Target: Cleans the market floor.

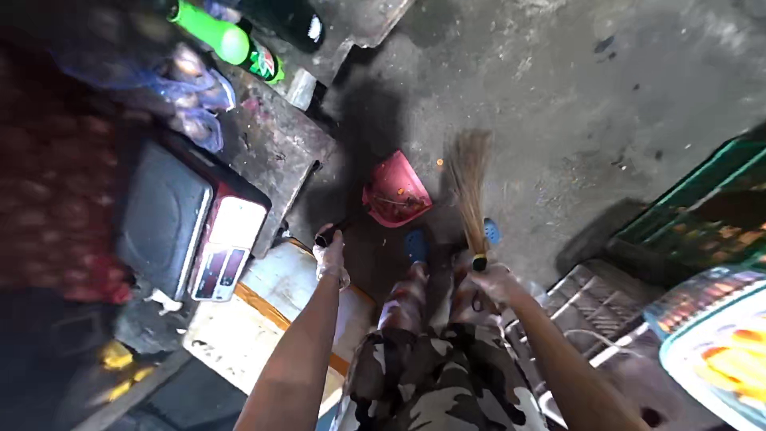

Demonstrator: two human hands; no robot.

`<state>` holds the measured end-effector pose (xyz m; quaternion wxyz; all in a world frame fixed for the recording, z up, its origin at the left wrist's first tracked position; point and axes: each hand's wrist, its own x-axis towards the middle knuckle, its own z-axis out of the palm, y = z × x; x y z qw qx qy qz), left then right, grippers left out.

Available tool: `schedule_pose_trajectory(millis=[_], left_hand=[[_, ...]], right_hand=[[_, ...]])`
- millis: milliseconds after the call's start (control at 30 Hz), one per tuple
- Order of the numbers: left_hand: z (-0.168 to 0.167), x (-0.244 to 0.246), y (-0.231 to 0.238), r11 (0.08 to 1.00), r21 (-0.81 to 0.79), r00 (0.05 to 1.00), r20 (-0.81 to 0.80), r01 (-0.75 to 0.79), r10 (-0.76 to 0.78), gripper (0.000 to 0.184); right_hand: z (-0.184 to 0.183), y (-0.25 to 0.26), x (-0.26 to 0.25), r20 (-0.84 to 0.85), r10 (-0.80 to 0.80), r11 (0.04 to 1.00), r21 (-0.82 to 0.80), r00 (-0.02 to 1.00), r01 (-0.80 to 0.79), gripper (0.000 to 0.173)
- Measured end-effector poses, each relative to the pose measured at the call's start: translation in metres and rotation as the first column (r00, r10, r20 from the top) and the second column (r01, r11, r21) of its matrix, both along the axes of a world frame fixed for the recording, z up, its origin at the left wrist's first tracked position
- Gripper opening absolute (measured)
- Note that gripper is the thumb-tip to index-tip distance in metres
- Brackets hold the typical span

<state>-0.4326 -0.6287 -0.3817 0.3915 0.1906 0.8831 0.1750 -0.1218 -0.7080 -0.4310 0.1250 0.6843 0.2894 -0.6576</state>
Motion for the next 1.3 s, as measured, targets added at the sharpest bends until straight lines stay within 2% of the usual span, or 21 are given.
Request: schedule_pose_trajectory(millis=[67, 100, 200, 233, 300, 367, 467, 533, 600, 667, 733, 767, 833, 900, 967, 1000, 1100, 1167, 1233, 1300], left_hand=[[0.001, 0.009, 0.002, 0.999, -0.037, 0.999, -0.034, 0.038, -0.04, 0.04], [0.006, 0.017, 0.005, 0.996, -0.063, 0.997, -0.044, 0.057, -0.06, 0.041], [0.007, 0.035, 0.006, 0.994, -0.036, 0.994, -0.051, 0.099, -0.1, 0.042], [0.003, 0.038, 0.004, 0.994, -0.007, 0.992, -0.052, 0.112, -0.112, 0.042], [-0.007, 0.039, 0.0, 0.991, 0.028, 0.99, -0.059, 0.131, -0.129, 0.042], [-0.011, 0.041, -0.002, 0.989, 0.017, 0.987, -0.066, 0.149, -0.148, 0.044], [-0.016, 0.041, -0.002, 0.99, 0.031, 0.986, -0.096, 0.137, -0.134, 0.044], [-0.023, 0.034, -0.004, 0.988, 0.057, 0.985, -0.099, 0.144, -0.138, 0.044], [-0.029, 0.029, -0.006, 0.985, 0.065, 0.982, -0.111, 0.162, -0.155, 0.043], [-0.036, 0.024, -0.006, 0.982, 0.074, 0.978, -0.129, 0.174, -0.163, 0.041], [-0.037, 0.025, -0.003, 0.986, 0.073, 0.985, -0.101, 0.148, -0.14, 0.043], [-0.041, 0.023, -0.003, 0.987, 0.086, 0.988, -0.092, 0.135, -0.127, 0.044], [-0.053, 0.016, -0.006, 0.984, 0.124, 0.989, -0.095, 0.125, -0.113, 0.043], [-0.057, 0.015, -0.005, 0.984, 0.145, 0.992, -0.095, 0.1, -0.087, 0.042], [-0.051, 0.02, 0.0, 0.987, 0.133, 0.993, -0.094, 0.089, -0.076, 0.039], [-0.049, 0.025, 0.007, 0.989, 0.127, 0.994, -0.087, 0.081, -0.07, 0.038], [-0.044, 0.033, 0.015, 0.989, 0.108, 0.989, -0.115, 0.101, -0.088, 0.038], [-0.057, 0.023, 0.003, 0.982, 0.109, 0.979, -0.154, 0.152, -0.134, 0.04], [-0.059, 0.023, 0.003, 0.983, 0.089, 0.975, -0.172, 0.158, -0.141, 0.04], [-0.06, 0.024, 0.004, 0.988, 0.077, 0.984, -0.136, 0.13, -0.119, 0.043]], right_hand=[[0.013, -0.026, -0.014, -0.074, -0.014, 0.999, -0.032, 0.997, 0.011, 0.1], [0.03, -0.029, -0.015, -0.088, -0.057, 0.998, -0.038, 0.995, 0.053, 0.1], [0.103, 0.017, -0.007, -0.09, -0.179, 0.978, -0.122, 0.98, 0.167, 0.086], [0.11, 0.022, -0.004, -0.076, -0.212, 0.972, -0.124, 0.974, 0.201, 0.085], [0.099, 0.02, 0.0, -0.032, -0.208, 0.973, -0.106, 0.978, 0.204, 0.081], [0.072, 0.025, -0.005, -0.026, -0.18, 0.983, -0.038, 0.983, 0.179, 0.077], [-0.006, 0.031, -0.028, -0.142, -0.187, 0.966, 0.156, 0.972, 0.208, 0.092], [-0.028, 0.074, -0.058, -0.292, -0.176, 0.948, 0.208, 0.94, 0.242, 0.098], [-0.012, 0.139, -0.088, -0.448, -0.162, 0.939, 0.203, 0.879, 0.277, 0.086], [0.015, 0.203, -0.112, -0.601, -0.157, 0.948, 0.132, 0.784, 0.29, 0.067], [0.035, 0.251, -0.127, -0.661, -0.178, 0.959, 0.051, 0.729, 0.28, 0.039], [0.037, 0.266, -0.132, -0.659, -0.208, 0.956, 0.019, 0.723, 0.293, 0.03], [0.024, 0.281, -0.138, -0.637, -0.353, 0.911, -0.069, 0.685, 0.406, 0.029], [-0.013, 0.274, -0.147, -0.626, -0.569, 0.774, -0.188, 0.534, 0.604, 0.026], [-0.028, 0.256, -0.145, -0.578, -0.688, 0.685, -0.317, 0.439, 0.656, 0.021], [-0.03, 0.242, -0.143, -0.593, -0.696, 0.671, -0.337, 0.405, 0.661, 0.028], [-0.022, 0.195, -0.141, -0.626, -0.655, 0.71, -0.317, 0.424, 0.629, 0.066], [-0.011, 0.196, -0.14, -0.649, -0.633, 0.735, -0.335, 0.422, 0.59, 0.071], [0.002, 0.223, -0.136, -0.687, -0.586, 0.769, -0.304, 0.429, 0.563, 0.052], [0.002, 0.261, -0.131, -0.707, -0.504, 0.827, -0.23, 0.496, 0.513, 0.029]])
